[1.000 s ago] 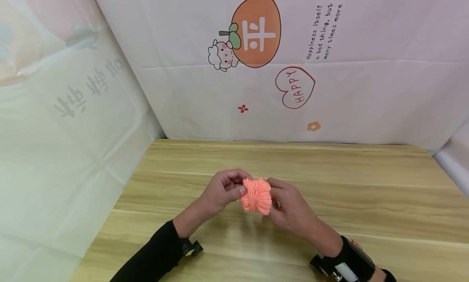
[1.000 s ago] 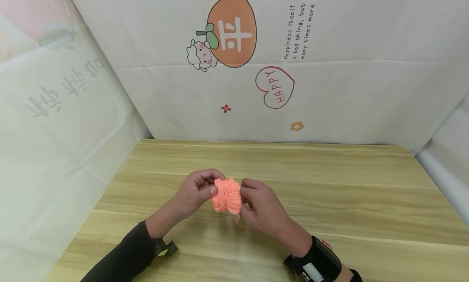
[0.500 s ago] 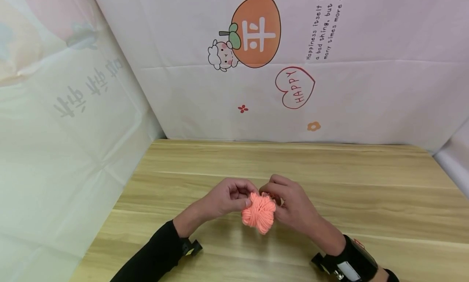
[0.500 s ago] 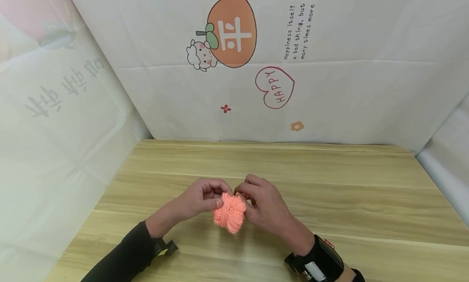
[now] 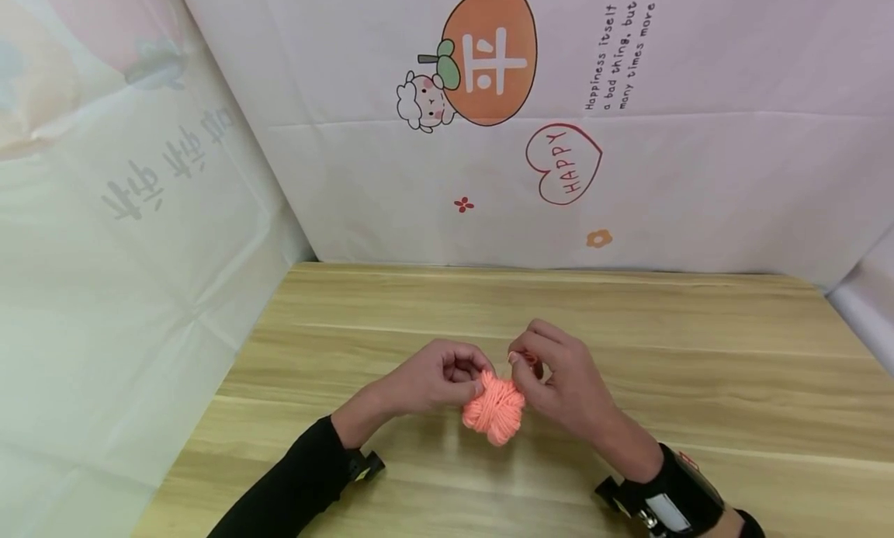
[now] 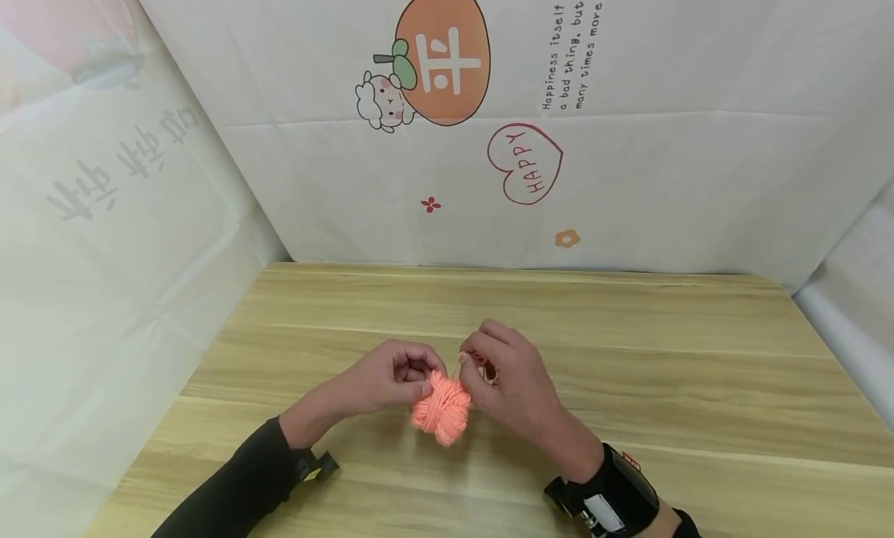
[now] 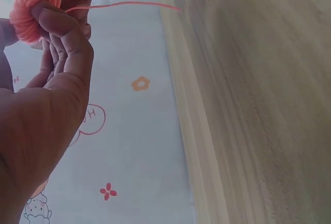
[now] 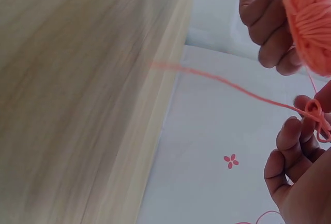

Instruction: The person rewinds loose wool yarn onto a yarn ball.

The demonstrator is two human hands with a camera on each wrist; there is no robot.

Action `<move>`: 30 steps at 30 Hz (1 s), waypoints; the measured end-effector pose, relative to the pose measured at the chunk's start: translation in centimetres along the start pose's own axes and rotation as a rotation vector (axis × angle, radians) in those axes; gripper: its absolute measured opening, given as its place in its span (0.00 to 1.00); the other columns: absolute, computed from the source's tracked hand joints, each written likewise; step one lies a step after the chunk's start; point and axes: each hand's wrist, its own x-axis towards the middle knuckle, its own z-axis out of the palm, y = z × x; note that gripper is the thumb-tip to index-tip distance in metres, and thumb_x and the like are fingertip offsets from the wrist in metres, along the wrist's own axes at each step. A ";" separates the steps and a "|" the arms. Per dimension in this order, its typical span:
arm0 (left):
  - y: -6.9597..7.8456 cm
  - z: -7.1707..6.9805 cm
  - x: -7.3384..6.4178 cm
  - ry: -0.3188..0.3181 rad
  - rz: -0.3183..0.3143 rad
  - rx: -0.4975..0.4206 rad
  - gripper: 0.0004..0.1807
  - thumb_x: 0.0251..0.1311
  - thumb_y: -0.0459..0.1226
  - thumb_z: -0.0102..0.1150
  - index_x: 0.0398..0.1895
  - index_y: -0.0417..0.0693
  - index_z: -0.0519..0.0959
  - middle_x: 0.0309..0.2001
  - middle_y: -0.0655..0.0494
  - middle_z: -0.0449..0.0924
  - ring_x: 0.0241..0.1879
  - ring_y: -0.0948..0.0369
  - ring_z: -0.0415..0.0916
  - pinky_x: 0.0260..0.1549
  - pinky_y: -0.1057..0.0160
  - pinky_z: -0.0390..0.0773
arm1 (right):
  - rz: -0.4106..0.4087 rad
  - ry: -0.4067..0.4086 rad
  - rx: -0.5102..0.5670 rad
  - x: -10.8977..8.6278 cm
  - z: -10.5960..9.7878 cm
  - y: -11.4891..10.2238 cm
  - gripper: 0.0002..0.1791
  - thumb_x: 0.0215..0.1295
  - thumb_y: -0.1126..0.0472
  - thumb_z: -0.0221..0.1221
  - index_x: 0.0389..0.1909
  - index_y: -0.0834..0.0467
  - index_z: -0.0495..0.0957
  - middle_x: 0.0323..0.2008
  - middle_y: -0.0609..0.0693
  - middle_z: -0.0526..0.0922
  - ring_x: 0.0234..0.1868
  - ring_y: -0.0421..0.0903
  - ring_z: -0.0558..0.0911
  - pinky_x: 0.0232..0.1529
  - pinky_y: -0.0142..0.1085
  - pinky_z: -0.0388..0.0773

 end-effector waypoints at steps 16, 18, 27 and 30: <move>-0.6 0.0 0.2 0.285 -0.136 0.171 0.09 0.60 0.36 0.57 0.43 0.49 0.80 0.35 0.52 0.81 0.29 0.60 0.77 0.28 0.65 0.79 | -0.055 0.045 -0.033 0.5 0.1 -1.0 0.11 0.54 0.71 0.58 0.26 0.50 0.75 0.26 0.39 0.68 0.22 0.37 0.66 0.18 0.27 0.63; -0.6 0.0 0.2 0.318 -0.135 0.158 0.10 0.58 0.35 0.57 0.43 0.49 0.80 0.35 0.52 0.81 0.29 0.59 0.78 0.27 0.64 0.80 | -0.049 0.041 -0.029 0.4 0.1 -1.0 0.11 0.54 0.71 0.58 0.26 0.50 0.75 0.26 0.39 0.68 0.22 0.37 0.66 0.18 0.27 0.63; -0.7 -0.1 0.3 0.471 -0.077 0.155 0.09 0.58 0.34 0.58 0.43 0.49 0.80 0.34 0.52 0.80 0.28 0.57 0.78 0.26 0.63 0.81 | -0.073 0.052 0.011 1.2 -0.3 -3.2 0.14 0.50 0.77 0.59 0.24 0.53 0.74 0.24 0.41 0.67 0.21 0.38 0.65 0.15 0.29 0.63; -0.6 -0.1 0.4 0.503 -0.025 0.105 0.10 0.59 0.34 0.60 0.45 0.48 0.80 0.35 0.49 0.79 0.28 0.57 0.79 0.26 0.61 0.82 | -0.079 0.063 0.019 1.4 -0.3 -3.5 0.14 0.47 0.78 0.59 0.23 0.54 0.74 0.23 0.42 0.67 0.21 0.38 0.64 0.16 0.27 0.61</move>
